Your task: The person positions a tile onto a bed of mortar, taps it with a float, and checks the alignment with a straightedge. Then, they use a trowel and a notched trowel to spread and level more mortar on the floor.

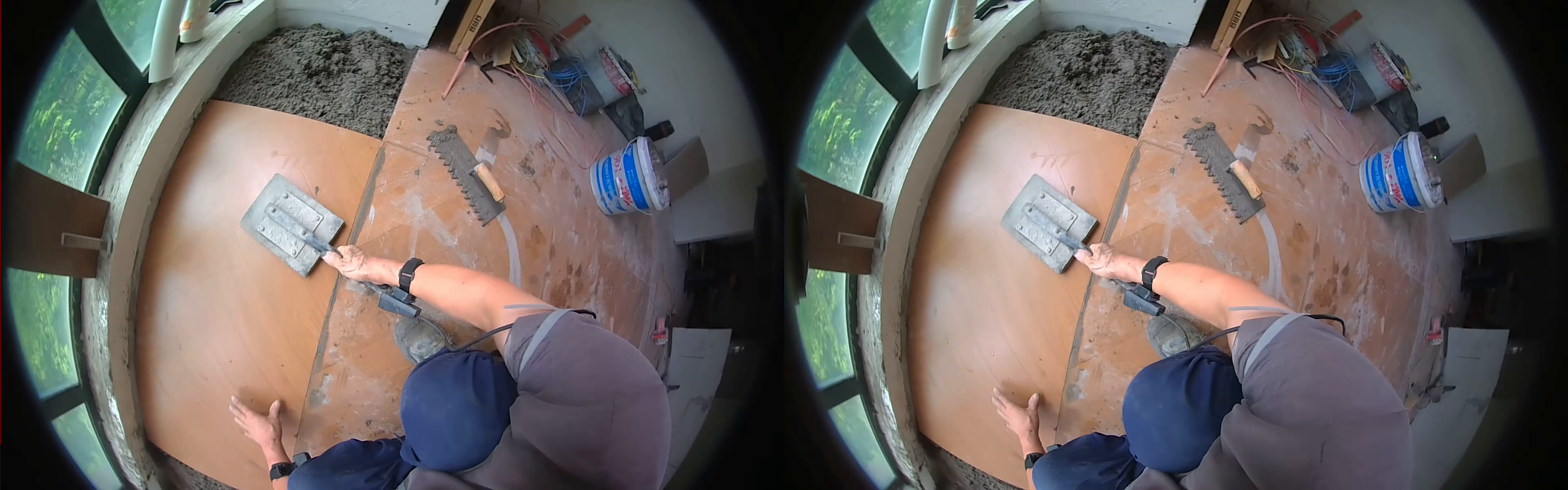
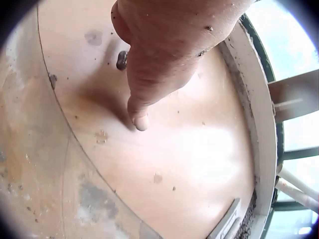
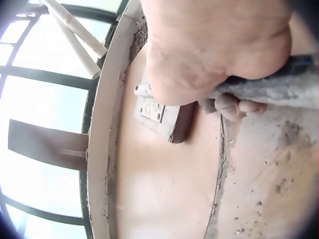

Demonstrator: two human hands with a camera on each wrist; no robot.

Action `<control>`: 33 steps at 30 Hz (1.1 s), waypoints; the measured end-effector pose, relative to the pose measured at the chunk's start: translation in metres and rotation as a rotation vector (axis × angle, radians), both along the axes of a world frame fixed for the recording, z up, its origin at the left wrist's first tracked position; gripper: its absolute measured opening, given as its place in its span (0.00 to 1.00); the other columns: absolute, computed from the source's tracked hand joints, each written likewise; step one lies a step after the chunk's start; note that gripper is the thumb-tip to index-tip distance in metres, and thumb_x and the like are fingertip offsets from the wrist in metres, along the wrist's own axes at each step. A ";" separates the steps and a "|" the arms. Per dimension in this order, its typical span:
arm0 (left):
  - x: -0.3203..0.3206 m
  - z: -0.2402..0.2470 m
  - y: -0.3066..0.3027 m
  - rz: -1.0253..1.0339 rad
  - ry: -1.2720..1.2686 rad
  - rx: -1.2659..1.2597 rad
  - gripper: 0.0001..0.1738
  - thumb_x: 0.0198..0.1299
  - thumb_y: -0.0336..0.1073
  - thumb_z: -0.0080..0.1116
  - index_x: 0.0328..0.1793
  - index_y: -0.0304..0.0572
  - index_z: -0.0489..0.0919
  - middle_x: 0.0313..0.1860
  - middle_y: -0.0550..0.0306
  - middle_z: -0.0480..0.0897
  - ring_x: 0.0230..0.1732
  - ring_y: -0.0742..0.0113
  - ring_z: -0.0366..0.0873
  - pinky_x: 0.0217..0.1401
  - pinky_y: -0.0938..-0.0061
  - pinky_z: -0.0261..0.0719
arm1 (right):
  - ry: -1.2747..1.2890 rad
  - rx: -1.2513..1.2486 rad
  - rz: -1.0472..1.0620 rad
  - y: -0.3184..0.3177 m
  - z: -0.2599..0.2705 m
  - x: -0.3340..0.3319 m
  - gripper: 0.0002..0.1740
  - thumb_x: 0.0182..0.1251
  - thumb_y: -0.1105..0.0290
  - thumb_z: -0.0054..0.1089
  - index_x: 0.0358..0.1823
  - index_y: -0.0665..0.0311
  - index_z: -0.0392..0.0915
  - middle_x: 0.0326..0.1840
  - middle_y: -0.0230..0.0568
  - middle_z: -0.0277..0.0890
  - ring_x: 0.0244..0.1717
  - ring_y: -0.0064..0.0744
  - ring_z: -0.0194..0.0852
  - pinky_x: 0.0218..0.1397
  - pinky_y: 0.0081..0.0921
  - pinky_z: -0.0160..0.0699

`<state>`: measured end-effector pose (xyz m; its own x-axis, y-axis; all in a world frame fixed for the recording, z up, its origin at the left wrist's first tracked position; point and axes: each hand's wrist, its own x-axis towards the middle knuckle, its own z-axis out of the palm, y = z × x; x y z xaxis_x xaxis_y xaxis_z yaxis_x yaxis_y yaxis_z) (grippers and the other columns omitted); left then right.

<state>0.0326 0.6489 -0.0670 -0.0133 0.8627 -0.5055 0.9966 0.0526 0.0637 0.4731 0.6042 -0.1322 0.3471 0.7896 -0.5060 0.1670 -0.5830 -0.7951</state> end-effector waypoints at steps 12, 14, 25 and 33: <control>-0.061 -0.040 0.002 0.103 0.058 -0.074 0.74 0.37 0.59 0.75 0.80 0.48 0.33 0.75 0.20 0.40 0.76 0.24 0.37 0.76 0.40 0.40 | -0.127 0.387 -0.090 0.069 0.124 0.036 0.27 0.74 0.48 0.43 0.32 0.69 0.66 0.19 0.51 0.66 0.22 0.42 0.65 0.29 0.36 0.66; -0.069 -0.045 0.003 0.077 0.039 -0.061 0.74 0.37 0.60 0.74 0.80 0.48 0.34 0.75 0.20 0.40 0.76 0.24 0.37 0.76 0.40 0.41 | -0.172 0.379 -0.025 0.068 0.110 0.046 0.27 0.74 0.48 0.43 0.33 0.70 0.67 0.20 0.52 0.67 0.22 0.44 0.67 0.29 0.38 0.67; -0.061 -0.042 -0.005 0.024 -0.020 -0.004 0.71 0.37 0.63 0.72 0.81 0.49 0.38 0.76 0.23 0.40 0.75 0.22 0.41 0.75 0.40 0.44 | -0.305 0.161 0.295 0.121 0.083 0.066 0.33 0.72 0.43 0.40 0.29 0.70 0.70 0.23 0.60 0.74 0.29 0.59 0.77 0.33 0.45 0.74; -0.070 -0.047 -0.005 -0.077 -0.027 0.028 0.68 0.41 0.64 0.69 0.80 0.48 0.39 0.76 0.24 0.41 0.77 0.30 0.40 0.77 0.42 0.42 | -0.435 0.280 0.704 0.141 0.087 0.051 0.27 0.70 0.46 0.44 0.34 0.67 0.70 0.23 0.57 0.76 0.31 0.57 0.79 0.33 0.46 0.76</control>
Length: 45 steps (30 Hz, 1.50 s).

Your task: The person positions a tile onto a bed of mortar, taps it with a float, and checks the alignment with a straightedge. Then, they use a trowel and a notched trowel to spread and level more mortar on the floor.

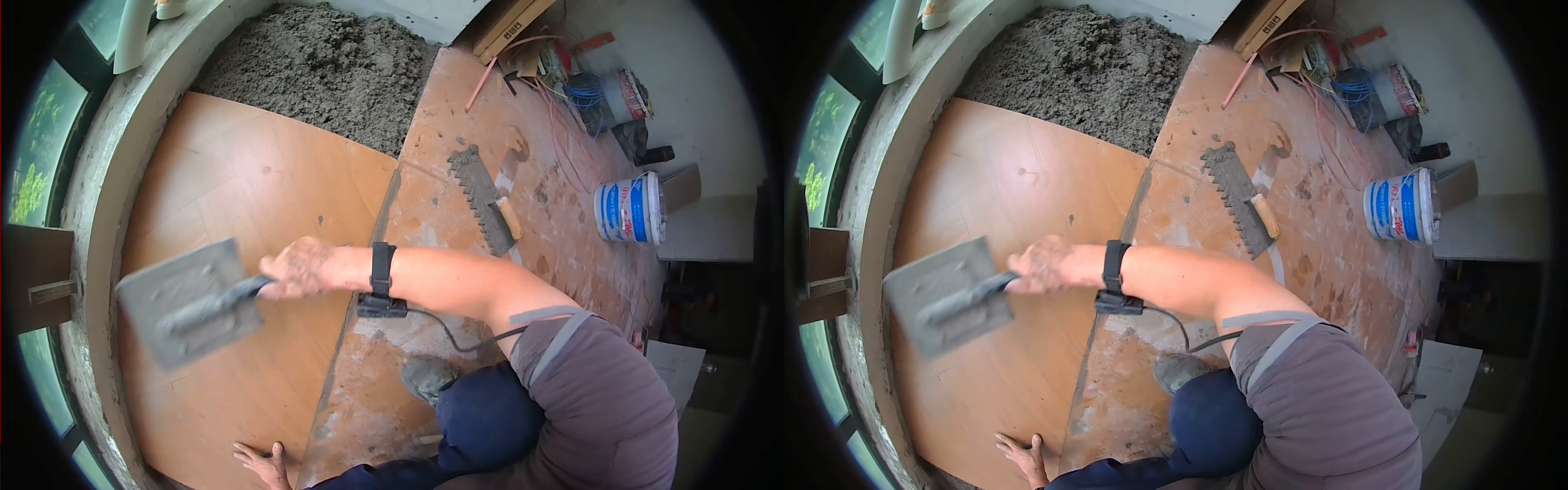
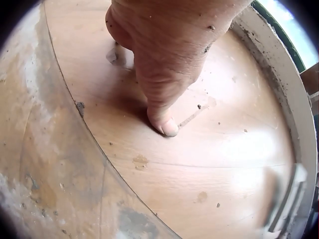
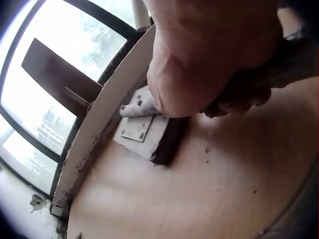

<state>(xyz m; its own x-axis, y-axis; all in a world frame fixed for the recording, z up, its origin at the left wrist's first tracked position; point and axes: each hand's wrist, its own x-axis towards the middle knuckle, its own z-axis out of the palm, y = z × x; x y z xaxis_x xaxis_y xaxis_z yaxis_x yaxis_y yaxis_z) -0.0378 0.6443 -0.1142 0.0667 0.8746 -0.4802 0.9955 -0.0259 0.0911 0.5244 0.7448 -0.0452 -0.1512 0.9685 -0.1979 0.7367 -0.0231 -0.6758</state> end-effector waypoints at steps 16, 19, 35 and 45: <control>0.036 0.027 0.011 0.266 0.042 -0.074 0.70 0.35 0.58 0.75 0.80 0.50 0.42 0.79 0.32 0.39 0.75 0.24 0.39 0.76 0.43 0.47 | -0.060 -0.400 -0.078 0.034 -0.018 -0.043 0.29 0.72 0.45 0.40 0.46 0.66 0.77 0.43 0.55 0.80 0.46 0.54 0.79 0.48 0.45 0.76; 0.045 0.036 0.010 0.269 0.038 -0.089 0.67 0.37 0.47 0.75 0.80 0.50 0.41 0.78 0.32 0.40 0.77 0.28 0.38 0.77 0.47 0.45 | -0.068 -0.464 -0.086 0.034 -0.026 -0.047 0.30 0.72 0.45 0.39 0.47 0.66 0.77 0.44 0.55 0.80 0.47 0.55 0.79 0.49 0.45 0.76; 0.044 0.053 0.007 0.333 0.151 -0.108 0.63 0.39 0.67 0.69 0.80 0.61 0.48 0.80 0.47 0.44 0.78 0.34 0.42 0.72 0.43 0.53 | 0.104 0.038 0.143 -0.002 0.044 -0.196 0.25 0.74 0.50 0.43 0.33 0.68 0.68 0.21 0.60 0.70 0.26 0.61 0.72 0.29 0.44 0.69; -0.030 0.052 -0.029 0.243 -0.083 0.058 0.61 0.39 0.56 0.74 0.79 0.50 0.52 0.78 0.43 0.51 0.79 0.49 0.47 0.74 0.48 0.52 | -0.290 -0.275 0.167 -0.028 -0.035 -0.210 0.30 0.72 0.45 0.42 0.37 0.70 0.75 0.35 0.68 0.76 0.40 0.66 0.75 0.43 0.49 0.72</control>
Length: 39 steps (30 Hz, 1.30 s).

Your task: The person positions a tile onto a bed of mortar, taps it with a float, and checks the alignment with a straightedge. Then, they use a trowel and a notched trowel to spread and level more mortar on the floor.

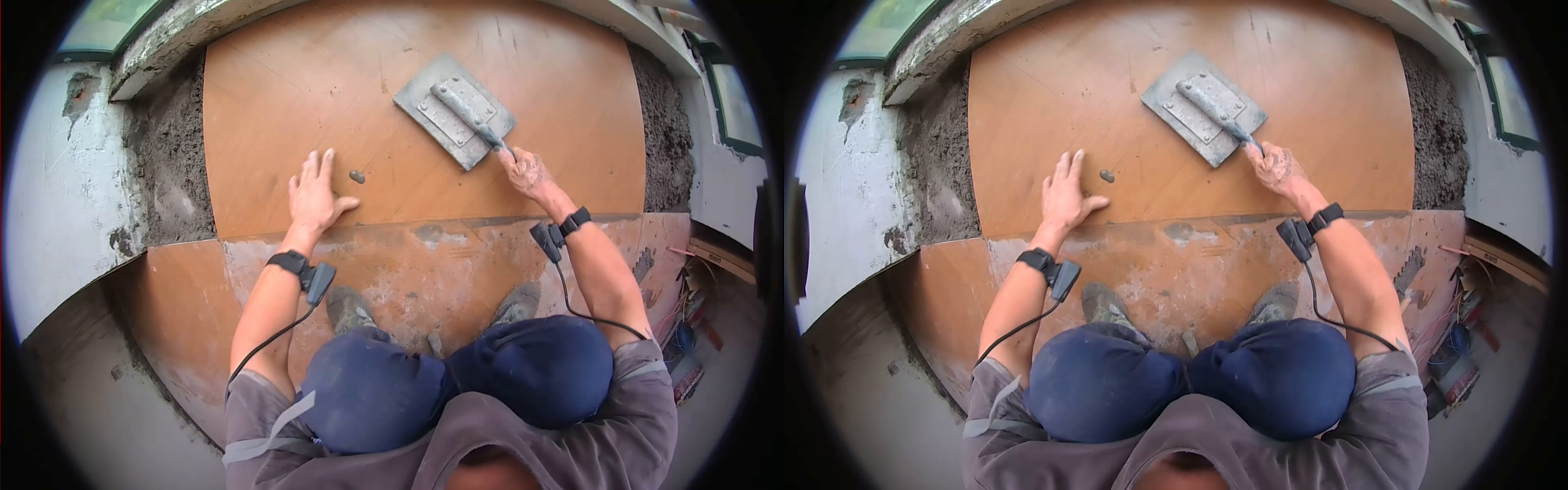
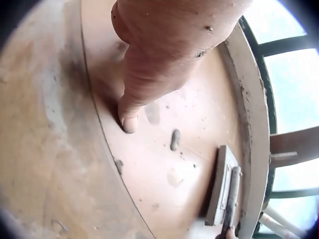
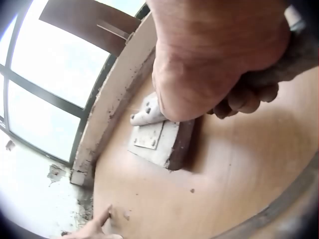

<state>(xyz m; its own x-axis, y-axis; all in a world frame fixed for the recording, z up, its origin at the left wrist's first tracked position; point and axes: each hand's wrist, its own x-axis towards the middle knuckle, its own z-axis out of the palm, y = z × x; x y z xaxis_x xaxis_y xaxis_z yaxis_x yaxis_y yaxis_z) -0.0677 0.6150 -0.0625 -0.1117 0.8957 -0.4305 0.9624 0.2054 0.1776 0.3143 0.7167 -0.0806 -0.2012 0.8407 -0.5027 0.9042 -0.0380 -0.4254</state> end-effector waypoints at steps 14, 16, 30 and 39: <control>-0.040 0.001 -0.039 0.030 0.194 -0.142 0.65 0.38 0.55 0.75 0.79 0.48 0.48 0.80 0.47 0.46 0.79 0.48 0.44 0.77 0.54 0.50 | 0.162 0.173 0.043 -0.025 -0.025 0.001 0.26 0.73 0.48 0.43 0.36 0.68 0.72 0.25 0.61 0.74 0.29 0.62 0.76 0.31 0.50 0.71; -0.041 -0.004 -0.040 0.020 0.195 -0.132 0.66 0.37 0.53 0.76 0.79 0.46 0.48 0.80 0.46 0.46 0.79 0.48 0.45 0.77 0.55 0.50 | 0.161 0.096 -0.004 -0.018 0.001 -0.007 0.26 0.73 0.49 0.44 0.36 0.68 0.72 0.25 0.62 0.73 0.29 0.62 0.75 0.31 0.49 0.70; -0.025 0.007 -0.035 0.015 0.265 -0.237 0.65 0.40 0.51 0.75 0.79 0.44 0.45 0.80 0.46 0.44 0.79 0.48 0.42 0.77 0.52 0.50 | 0.077 -0.064 0.041 -0.058 0.031 0.034 0.25 0.71 0.49 0.47 0.42 0.68 0.72 0.28 0.63 0.76 0.35 0.63 0.77 0.38 0.49 0.74; -0.023 0.009 -0.031 0.048 0.252 -0.207 0.65 0.38 0.48 0.77 0.79 0.44 0.46 0.80 0.46 0.44 0.80 0.48 0.42 0.77 0.51 0.49 | 0.116 0.078 -0.045 -0.078 0.004 0.062 0.26 0.70 0.48 0.47 0.41 0.69 0.72 0.30 0.63 0.77 0.36 0.64 0.77 0.39 0.49 0.74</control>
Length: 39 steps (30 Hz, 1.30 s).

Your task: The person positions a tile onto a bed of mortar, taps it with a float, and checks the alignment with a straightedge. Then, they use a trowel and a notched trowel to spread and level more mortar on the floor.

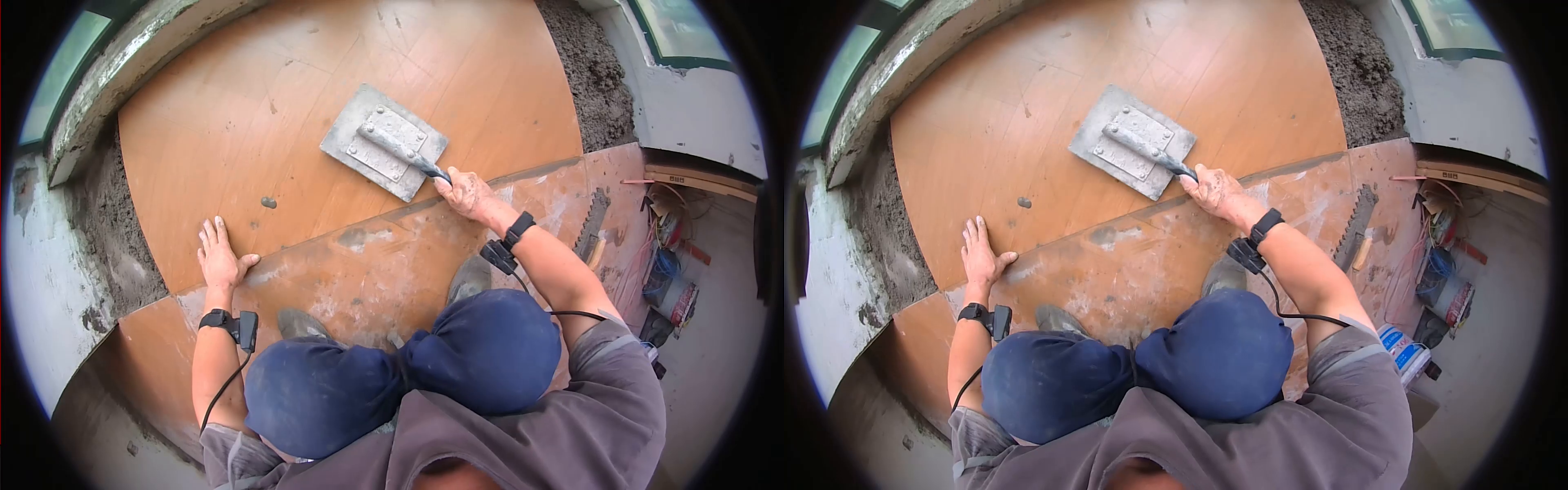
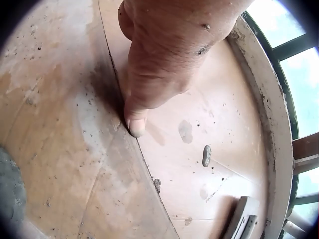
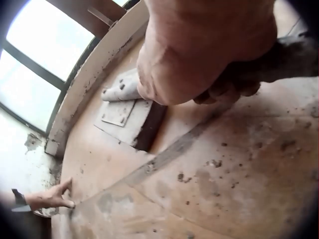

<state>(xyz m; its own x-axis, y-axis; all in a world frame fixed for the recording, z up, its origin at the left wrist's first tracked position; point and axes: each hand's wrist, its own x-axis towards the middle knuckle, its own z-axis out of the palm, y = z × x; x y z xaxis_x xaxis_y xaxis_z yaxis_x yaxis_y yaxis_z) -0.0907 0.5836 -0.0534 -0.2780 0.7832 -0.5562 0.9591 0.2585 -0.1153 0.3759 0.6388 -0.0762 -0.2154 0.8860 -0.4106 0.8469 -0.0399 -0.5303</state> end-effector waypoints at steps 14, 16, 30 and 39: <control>-0.011 -0.009 -0.010 -0.083 -0.092 0.075 0.70 0.31 0.46 0.80 0.78 0.38 0.45 0.78 0.36 0.46 0.79 0.43 0.43 0.76 0.49 0.49 | 0.124 0.026 -0.237 0.017 0.013 -0.004 0.27 0.71 0.46 0.43 0.46 0.66 0.73 0.35 0.63 0.78 0.43 0.62 0.77 0.44 0.47 0.74; -0.005 -0.003 -0.007 -0.054 -0.059 0.041 0.72 0.29 0.48 0.81 0.78 0.38 0.46 0.79 0.37 0.46 0.79 0.44 0.43 0.76 0.48 0.49 | 0.044 -0.075 -0.249 0.027 -0.006 -0.007 0.28 0.71 0.45 0.43 0.46 0.66 0.73 0.39 0.63 0.77 0.47 0.62 0.76 0.47 0.47 0.73; -0.010 0.004 -0.009 -0.020 -0.065 0.034 0.72 0.26 0.53 0.81 0.78 0.42 0.49 0.79 0.44 0.48 0.79 0.47 0.45 0.76 0.50 0.51 | 0.511 0.086 -0.418 0.083 0.083 -0.059 0.31 0.73 0.44 0.40 0.30 0.68 0.70 0.19 0.41 0.66 0.22 0.31 0.66 0.26 0.32 0.66; -0.006 0.011 -0.001 -0.002 -0.061 0.007 0.70 0.29 0.54 0.80 0.78 0.46 0.50 0.80 0.48 0.47 0.79 0.51 0.44 0.77 0.52 0.48 | 0.152 0.181 -0.397 0.146 -0.054 -0.093 0.35 0.72 0.40 0.35 0.32 0.70 0.70 0.21 0.55 0.72 0.23 0.48 0.76 0.29 0.39 0.75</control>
<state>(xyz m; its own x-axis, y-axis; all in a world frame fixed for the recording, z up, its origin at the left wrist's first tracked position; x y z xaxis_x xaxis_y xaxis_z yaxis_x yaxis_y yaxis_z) -0.0969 0.5828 -0.0421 -0.2425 0.7878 -0.5662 0.9647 0.2575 -0.0550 0.2825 0.7851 -0.1300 0.1096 0.9666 -0.2317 0.6965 -0.2410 -0.6759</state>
